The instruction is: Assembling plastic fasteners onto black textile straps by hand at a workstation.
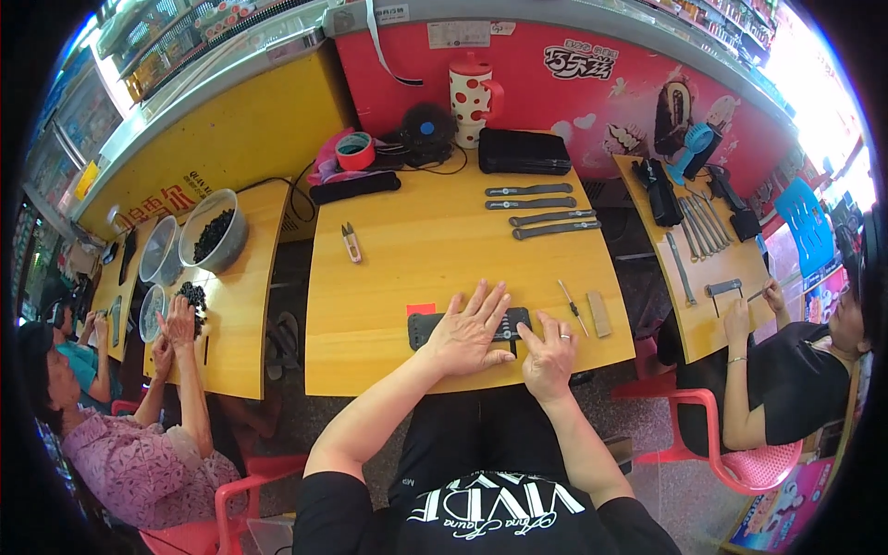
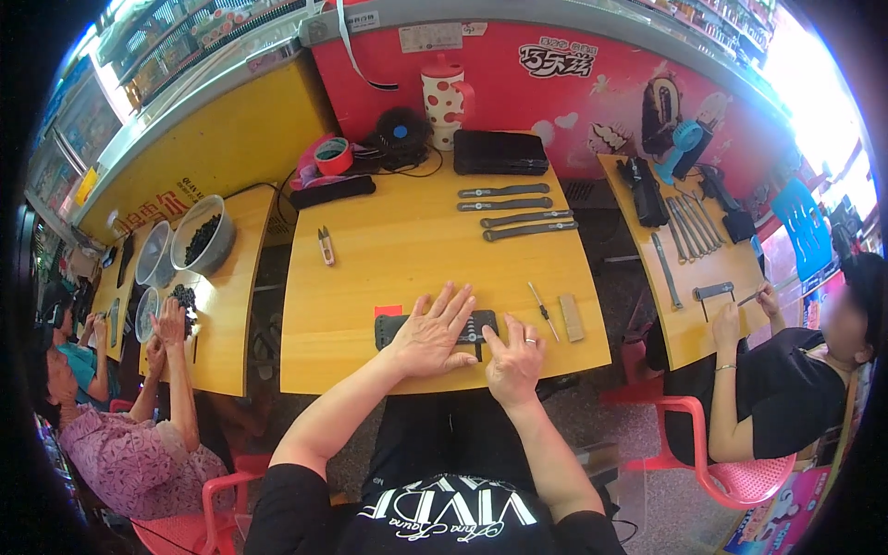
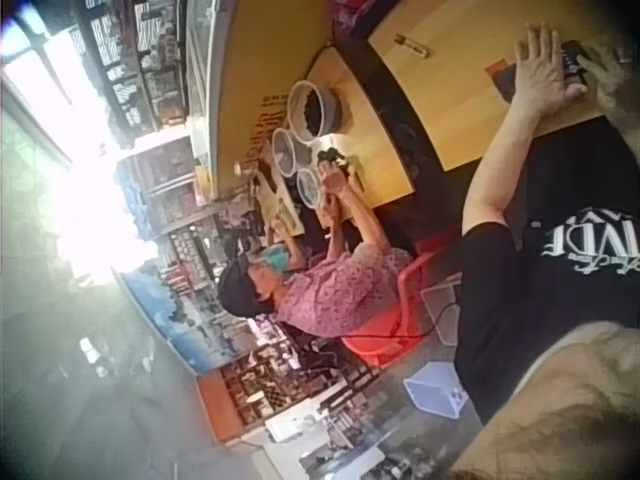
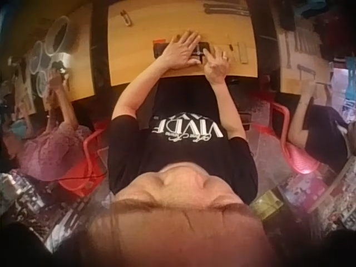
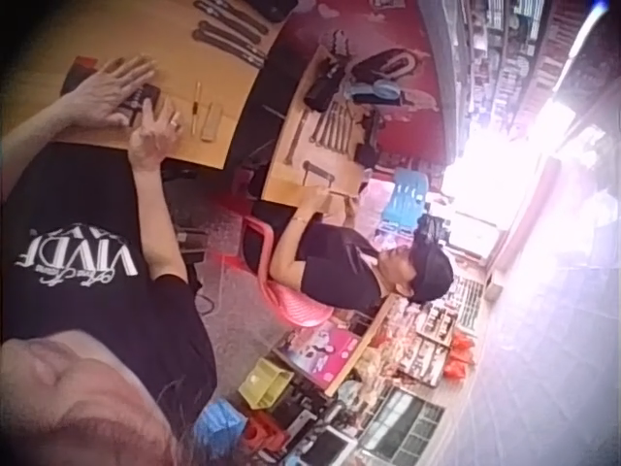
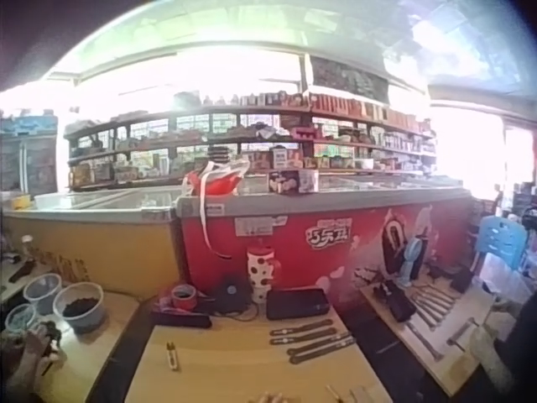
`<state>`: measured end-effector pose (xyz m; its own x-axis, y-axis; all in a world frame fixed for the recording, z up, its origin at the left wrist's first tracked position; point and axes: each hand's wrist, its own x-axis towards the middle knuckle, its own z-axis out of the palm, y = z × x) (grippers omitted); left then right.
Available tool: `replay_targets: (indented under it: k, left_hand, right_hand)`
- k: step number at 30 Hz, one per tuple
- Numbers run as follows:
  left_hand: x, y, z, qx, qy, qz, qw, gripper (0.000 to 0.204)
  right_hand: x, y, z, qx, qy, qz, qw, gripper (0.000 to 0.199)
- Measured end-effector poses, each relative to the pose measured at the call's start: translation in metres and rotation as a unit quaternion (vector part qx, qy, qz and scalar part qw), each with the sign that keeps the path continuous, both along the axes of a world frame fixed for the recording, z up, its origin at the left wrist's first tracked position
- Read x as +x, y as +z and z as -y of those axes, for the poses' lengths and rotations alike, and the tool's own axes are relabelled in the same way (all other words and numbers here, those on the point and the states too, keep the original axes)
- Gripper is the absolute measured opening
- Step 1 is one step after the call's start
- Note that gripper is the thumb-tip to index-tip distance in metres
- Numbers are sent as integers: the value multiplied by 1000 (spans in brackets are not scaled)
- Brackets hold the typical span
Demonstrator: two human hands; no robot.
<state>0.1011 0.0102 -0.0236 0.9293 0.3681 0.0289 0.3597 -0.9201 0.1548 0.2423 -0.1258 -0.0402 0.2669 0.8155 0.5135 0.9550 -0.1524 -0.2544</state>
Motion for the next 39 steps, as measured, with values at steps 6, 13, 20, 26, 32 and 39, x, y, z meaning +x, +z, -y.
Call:
replay_targets:
  k: [6,13,20,26,32,39]
  left_hand:
    - [-5,-5,1,-18,0,12,1000,102]
    - [-42,1,-13,21,55,-15,998,96]
    - [-59,-6,-29,7,47,36,998,86]
    - [-37,14,-39,-24,99,42,994,64]
    - [87,15,-85,-21,182,190,965,23]
    - [151,4,-95,128,71,208,967,10]
  right_hand:
    - [-1,-7,-1,5,2,-1,1000,38]
    - [2,-3,-2,0,-12,0,1000,36]
    - [1,-6,-6,24,-6,1,1000,36]
    - [5,-9,-1,58,6,-60,996,37]
    - [8,-3,2,60,3,-102,993,36]
    - [6,-5,0,69,9,-127,989,33]
